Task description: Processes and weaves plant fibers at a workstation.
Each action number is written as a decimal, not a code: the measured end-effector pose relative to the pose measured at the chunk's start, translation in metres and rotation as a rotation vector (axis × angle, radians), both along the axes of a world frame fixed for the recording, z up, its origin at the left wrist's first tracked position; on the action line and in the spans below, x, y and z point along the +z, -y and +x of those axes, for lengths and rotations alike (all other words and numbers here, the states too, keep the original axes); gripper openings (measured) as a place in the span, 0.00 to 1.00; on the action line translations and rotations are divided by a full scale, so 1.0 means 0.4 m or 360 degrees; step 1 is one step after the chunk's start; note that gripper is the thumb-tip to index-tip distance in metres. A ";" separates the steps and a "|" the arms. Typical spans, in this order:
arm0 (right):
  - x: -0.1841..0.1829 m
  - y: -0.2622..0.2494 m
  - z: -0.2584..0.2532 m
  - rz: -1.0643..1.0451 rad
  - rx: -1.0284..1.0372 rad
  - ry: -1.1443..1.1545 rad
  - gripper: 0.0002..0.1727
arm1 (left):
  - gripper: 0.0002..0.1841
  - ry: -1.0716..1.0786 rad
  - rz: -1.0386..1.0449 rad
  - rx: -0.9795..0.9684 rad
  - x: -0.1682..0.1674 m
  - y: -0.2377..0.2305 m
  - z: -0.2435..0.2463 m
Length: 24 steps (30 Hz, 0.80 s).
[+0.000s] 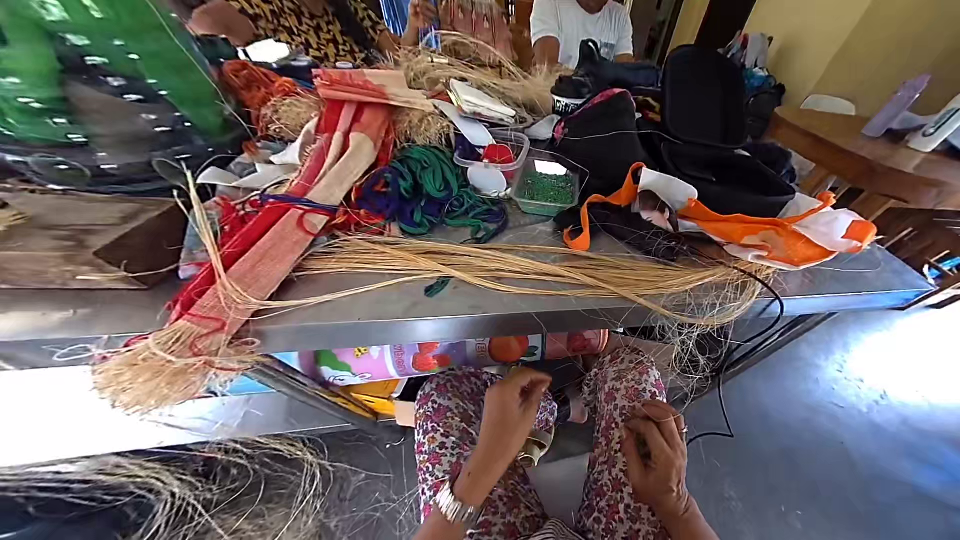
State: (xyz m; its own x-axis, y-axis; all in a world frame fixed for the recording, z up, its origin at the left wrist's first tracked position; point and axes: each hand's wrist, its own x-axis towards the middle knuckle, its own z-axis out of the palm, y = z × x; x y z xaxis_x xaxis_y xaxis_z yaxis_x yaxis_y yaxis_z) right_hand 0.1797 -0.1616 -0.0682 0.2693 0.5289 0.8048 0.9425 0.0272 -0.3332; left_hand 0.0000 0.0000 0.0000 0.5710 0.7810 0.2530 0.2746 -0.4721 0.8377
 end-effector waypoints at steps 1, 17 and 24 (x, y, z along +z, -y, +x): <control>0.000 -0.001 -0.001 0.0004 0.0000 -0.0006 0.13 | 0.08 -0.0039 -0.0027 0.0029 -0.018 -0.020 0.015; 0.006 -0.005 0.006 0.0044 0.0026 -0.0105 0.13 | 0.42 -0.0128 -0.0183 -0.0306 -0.096 0.018 0.097; 0.005 -0.005 0.009 0.0056 0.0074 -0.0134 0.12 | 0.12 -0.0118 -0.0791 -0.0849 -0.130 0.061 -0.075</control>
State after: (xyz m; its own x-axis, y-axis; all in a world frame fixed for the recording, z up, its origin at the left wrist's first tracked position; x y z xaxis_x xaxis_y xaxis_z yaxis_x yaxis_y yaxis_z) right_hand 0.1834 -0.1594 -0.0663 0.3122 0.5141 0.7989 0.9087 0.0836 -0.4090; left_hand -0.0300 -0.0246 -0.0520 0.9076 0.4045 -0.1127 0.1777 -0.1268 0.9759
